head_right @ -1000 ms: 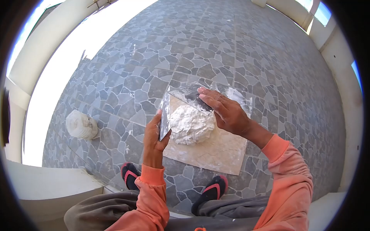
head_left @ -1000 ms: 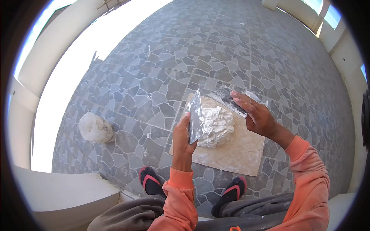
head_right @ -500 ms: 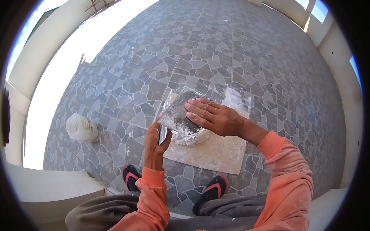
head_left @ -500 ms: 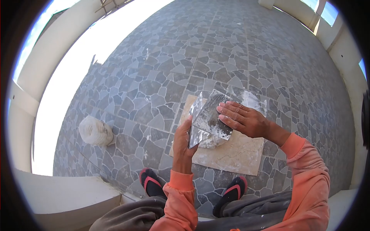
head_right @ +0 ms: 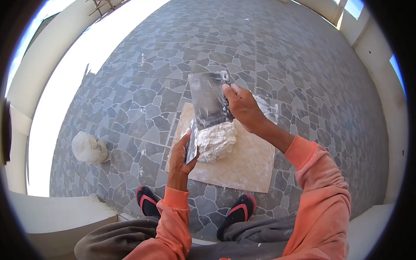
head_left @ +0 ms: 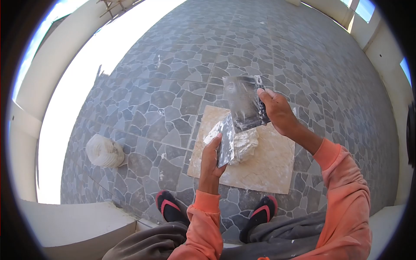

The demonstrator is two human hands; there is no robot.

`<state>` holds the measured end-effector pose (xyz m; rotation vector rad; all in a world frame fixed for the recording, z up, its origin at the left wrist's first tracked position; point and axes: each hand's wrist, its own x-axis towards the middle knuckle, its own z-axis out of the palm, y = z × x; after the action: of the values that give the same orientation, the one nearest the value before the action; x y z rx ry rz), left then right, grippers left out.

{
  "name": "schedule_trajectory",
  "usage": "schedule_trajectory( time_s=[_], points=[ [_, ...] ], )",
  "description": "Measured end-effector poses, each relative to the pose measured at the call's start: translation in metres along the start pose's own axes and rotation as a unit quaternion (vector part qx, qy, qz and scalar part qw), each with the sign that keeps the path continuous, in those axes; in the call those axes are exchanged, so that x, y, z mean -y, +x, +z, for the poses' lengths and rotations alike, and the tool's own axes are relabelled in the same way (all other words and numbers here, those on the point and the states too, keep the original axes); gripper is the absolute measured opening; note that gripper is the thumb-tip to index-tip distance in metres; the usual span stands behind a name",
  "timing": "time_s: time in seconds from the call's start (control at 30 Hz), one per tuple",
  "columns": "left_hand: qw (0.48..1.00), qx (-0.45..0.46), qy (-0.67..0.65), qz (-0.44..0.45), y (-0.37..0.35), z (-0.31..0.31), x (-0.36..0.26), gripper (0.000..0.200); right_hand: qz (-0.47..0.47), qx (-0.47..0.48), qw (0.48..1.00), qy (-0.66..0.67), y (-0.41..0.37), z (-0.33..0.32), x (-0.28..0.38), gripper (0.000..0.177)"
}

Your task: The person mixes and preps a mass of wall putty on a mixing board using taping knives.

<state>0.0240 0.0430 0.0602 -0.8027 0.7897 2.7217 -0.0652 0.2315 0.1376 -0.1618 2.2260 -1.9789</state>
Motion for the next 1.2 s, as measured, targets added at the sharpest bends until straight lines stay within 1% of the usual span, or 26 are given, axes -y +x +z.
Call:
schedule_trajectory(
  time_s=[0.03, 0.1, 0.13, 0.23, 0.27, 0.3, 0.37, 0.43, 0.53, 0.57, 0.67, 0.7, 0.77, 0.9, 0.93, 1.0, 1.03, 1.07, 1.1, 1.13, 1.2],
  points=[
    [1.000, 0.019, 0.004, -0.011, 0.001, 0.001, 0.008, 0.020, 0.037, -0.001, 0.999, 0.016, 0.001, 0.004, 0.001, 0.035],
    [0.999, 0.028, 0.002, -0.042, 0.000, 0.007, 0.020, 0.020, 0.112, -0.002, 0.993, 0.048, 0.002, 0.007, 0.000, 0.036],
    [0.997, 0.049, 0.005, -0.054, 0.002, 0.005, 0.025, 0.021, 0.120, -0.018, 0.991, 0.055, 0.008, 0.007, -0.014, 0.038],
    [0.992, 0.099, 0.005, -0.074, 0.012, -0.003, 0.038, 0.025, 0.145, -0.043, 0.988, 0.035, 0.003, 0.012, -0.023, 0.043],
    [0.991, 0.107, 0.000, -0.074, 0.014, -0.004, 0.041, 0.025, 0.137, -0.074, 0.987, 0.025, 0.000, 0.017, -0.024, 0.046],
    [0.991, 0.116, -0.005, -0.073, 0.014, -0.003, 0.043, 0.024, 0.148, -0.083, 0.985, 0.028, -0.002, 0.019, -0.025, 0.046],
    [0.993, 0.101, -0.015, -0.061, 0.014, 0.000, 0.045, 0.022, 0.169, -0.104, 0.980, 0.032, -0.006, 0.021, -0.027, 0.046],
    [0.993, 0.103, -0.017, -0.053, 0.018, -0.004, 0.047, 0.022, 0.192, -0.087, 0.978, 0.008, -0.009, 0.019, -0.038, 0.047],
    [0.996, 0.079, 0.036, -0.004, 0.015, -0.008, 0.044, 0.022, 0.201, -0.042, 0.979, -0.015, -0.016, 0.012, -0.040, 0.047],
    [0.997, 0.077, 0.023, 0.001, 0.017, -0.010, 0.040, 0.022, 0.201, -0.023, 0.979, -0.020, -0.019, 0.009, -0.038, 0.048],
    [0.998, 0.061, -0.013, 0.017, 0.023, -0.014, 0.016, 0.022, 0.193, 0.030, 0.976, -0.101, -0.026, 0.003, -0.029, 0.050],
    [0.997, 0.063, -0.033, 0.014, 0.025, -0.021, 0.008, 0.026, 0.197, 0.051, 0.974, -0.102, -0.029, -0.002, -0.023, 0.050],
    [0.995, 0.076, -0.058, 0.015, 0.030, -0.029, -0.002, 0.026, 0.202, 0.096, 0.969, -0.102, -0.029, -0.009, -0.013, 0.051],
    [0.997, 0.065, -0.029, 0.012, 0.022, -0.020, 0.001, 0.025, 0.227, 0.034, 0.972, 0.051, -0.013, -0.010, 0.005, 0.053],
    [0.997, 0.067, -0.028, 0.006, 0.019, -0.014, 0.010, 0.024, 0.237, 0.009, 0.970, 0.049, -0.011, -0.003, 0.013, 0.054],
    [0.996, 0.083, -0.018, -0.012, 0.017, -0.007, 0.025, 0.021, 0.224, 0.008, 0.973, 0.054, -0.008, 0.003, 0.004, 0.054],
    [0.996, 0.088, -0.002, -0.006, 0.017, -0.006, 0.032, 0.020, 0.217, 0.008, 0.974, 0.057, -0.006, 0.006, -0.002, 0.054],
    [0.996, 0.094, 0.014, 0.000, 0.018, -0.006, 0.039, 0.019, 0.217, -0.017, 0.975, 0.041, -0.005, 0.011, -0.008, 0.056],
    [0.995, 0.098, 0.029, 0.007, 0.016, -0.002, 0.041, 0.018, 0.222, -0.023, 0.974, 0.030, -0.007, 0.013, -0.012, 0.057],
    [0.994, 0.094, 0.055, 0.022, 0.013, 0.001, 0.043, 0.022, 0.227, -0.028, 0.973, 0.020, -0.008, 0.015, -0.016, 0.058],
    [0.994, 0.073, 0.063, 0.055, 0.012, 0.003, 0.044, 0.022, 0.238, -0.031, 0.971, 0.002, -0.012, 0.015, -0.027, 0.059]
  ],
)
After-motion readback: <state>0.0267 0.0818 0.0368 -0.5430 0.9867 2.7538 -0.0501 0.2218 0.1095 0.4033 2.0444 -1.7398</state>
